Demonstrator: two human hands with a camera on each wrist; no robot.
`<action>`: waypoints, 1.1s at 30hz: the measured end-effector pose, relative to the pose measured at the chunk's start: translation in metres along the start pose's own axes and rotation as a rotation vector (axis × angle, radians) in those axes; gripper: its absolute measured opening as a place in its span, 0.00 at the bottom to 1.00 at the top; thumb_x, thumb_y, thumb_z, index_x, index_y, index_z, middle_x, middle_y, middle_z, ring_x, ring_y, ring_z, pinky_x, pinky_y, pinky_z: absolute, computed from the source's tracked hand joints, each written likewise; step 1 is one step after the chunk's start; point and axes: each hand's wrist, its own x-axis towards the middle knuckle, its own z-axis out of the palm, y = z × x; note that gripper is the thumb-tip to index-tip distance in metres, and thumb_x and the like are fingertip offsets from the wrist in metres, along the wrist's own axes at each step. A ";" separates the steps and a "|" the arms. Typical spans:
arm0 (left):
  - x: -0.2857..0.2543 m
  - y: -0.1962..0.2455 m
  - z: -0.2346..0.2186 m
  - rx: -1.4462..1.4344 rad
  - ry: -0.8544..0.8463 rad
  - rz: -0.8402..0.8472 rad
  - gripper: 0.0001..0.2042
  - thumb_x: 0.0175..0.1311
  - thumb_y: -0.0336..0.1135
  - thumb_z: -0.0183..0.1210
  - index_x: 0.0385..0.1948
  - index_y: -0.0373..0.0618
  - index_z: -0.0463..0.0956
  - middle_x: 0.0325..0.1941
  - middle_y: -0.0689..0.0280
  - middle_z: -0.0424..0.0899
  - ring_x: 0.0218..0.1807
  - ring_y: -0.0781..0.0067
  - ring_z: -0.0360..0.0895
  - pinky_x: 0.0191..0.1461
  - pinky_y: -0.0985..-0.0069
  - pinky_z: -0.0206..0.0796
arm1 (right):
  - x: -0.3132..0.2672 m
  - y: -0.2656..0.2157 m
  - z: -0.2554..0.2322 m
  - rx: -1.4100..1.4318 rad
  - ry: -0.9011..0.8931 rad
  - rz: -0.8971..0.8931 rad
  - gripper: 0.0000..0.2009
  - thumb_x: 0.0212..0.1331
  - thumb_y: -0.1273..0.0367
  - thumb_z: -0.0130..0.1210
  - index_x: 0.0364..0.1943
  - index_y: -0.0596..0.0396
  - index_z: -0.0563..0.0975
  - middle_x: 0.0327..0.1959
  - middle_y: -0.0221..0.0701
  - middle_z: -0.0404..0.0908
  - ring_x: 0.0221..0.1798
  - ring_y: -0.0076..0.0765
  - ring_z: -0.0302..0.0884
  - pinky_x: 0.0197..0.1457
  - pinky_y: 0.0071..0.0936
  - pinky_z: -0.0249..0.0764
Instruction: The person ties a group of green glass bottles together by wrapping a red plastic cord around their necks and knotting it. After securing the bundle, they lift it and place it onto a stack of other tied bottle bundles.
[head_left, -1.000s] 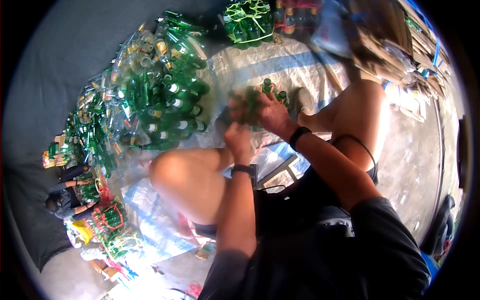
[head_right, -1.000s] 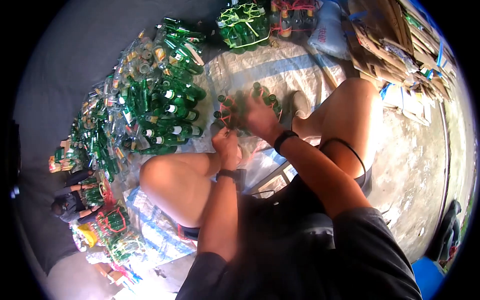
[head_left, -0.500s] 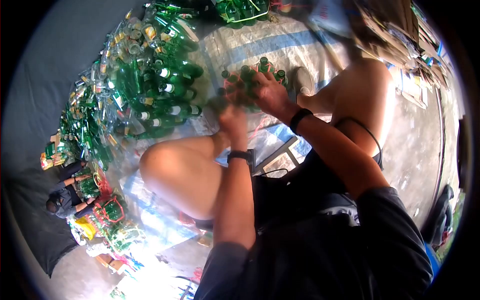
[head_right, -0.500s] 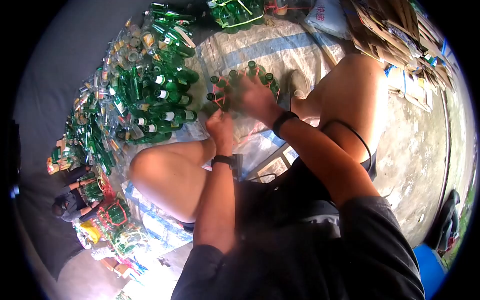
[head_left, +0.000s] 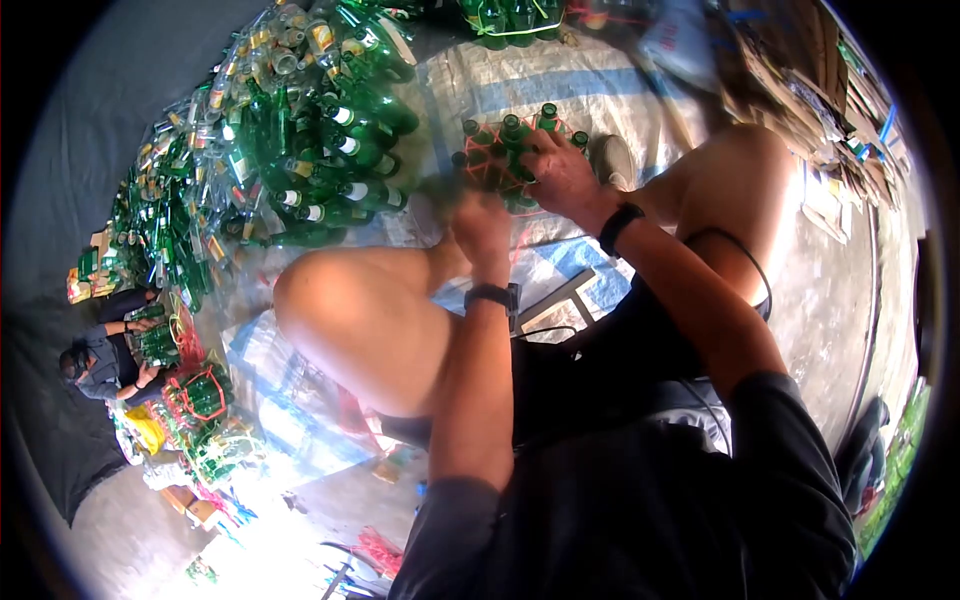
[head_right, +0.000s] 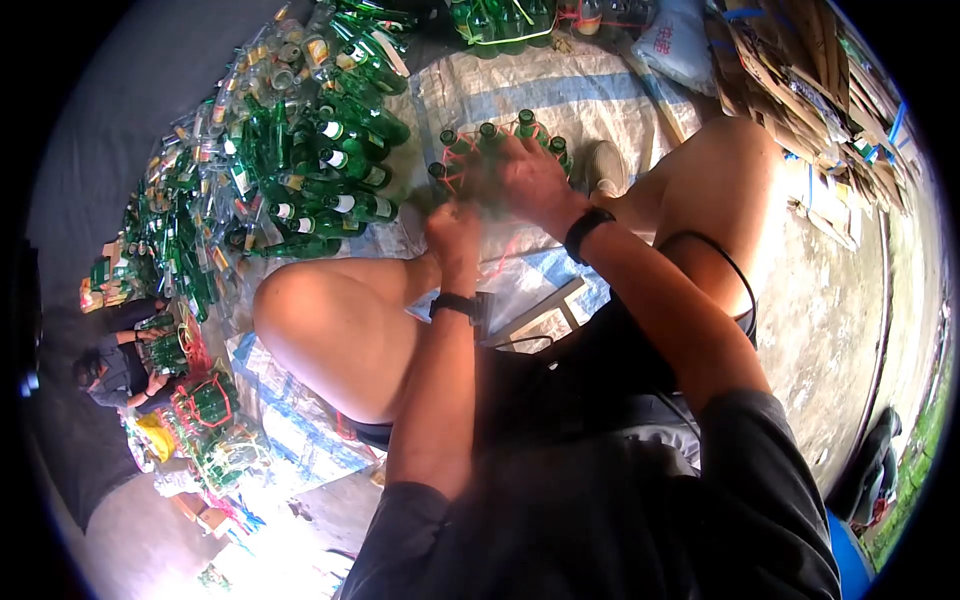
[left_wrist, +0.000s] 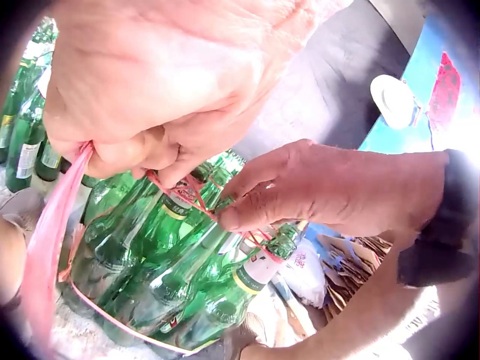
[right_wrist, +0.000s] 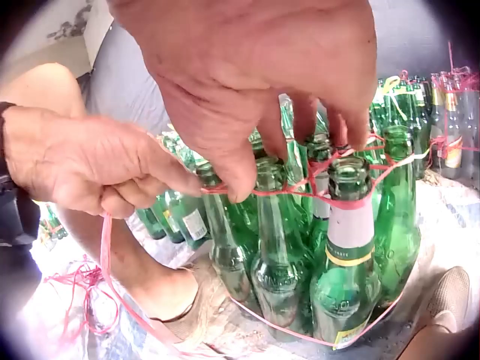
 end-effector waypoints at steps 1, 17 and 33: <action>0.000 0.001 -0.001 -0.031 -0.010 -0.023 0.14 0.54 0.42 0.63 0.27 0.38 0.83 0.22 0.52 0.84 0.27 0.58 0.84 0.34 0.63 0.71 | 0.002 -0.003 -0.005 -0.003 0.011 0.036 0.11 0.42 0.73 0.64 0.34 0.51 0.82 0.47 0.33 0.74 0.55 0.48 0.73 0.53 0.39 0.77; 0.003 0.010 -0.050 -0.372 -0.320 -0.236 0.11 0.57 0.34 0.55 0.23 0.33 0.78 0.20 0.67 0.75 0.24 0.76 0.68 0.30 0.72 0.62 | -0.033 -0.041 0.034 1.467 -0.423 0.454 0.21 0.68 0.54 0.54 0.56 0.53 0.77 0.47 0.31 0.81 0.49 0.28 0.79 0.50 0.32 0.78; 0.013 0.046 -0.076 0.022 -0.507 0.014 0.08 0.60 0.32 0.56 0.33 0.40 0.83 0.32 0.54 0.85 0.38 0.53 0.83 0.45 0.68 0.73 | -0.033 -0.014 0.054 1.123 -0.405 0.398 0.08 0.61 0.67 0.58 0.32 0.59 0.79 0.28 0.31 0.80 0.30 0.27 0.79 0.38 0.28 0.80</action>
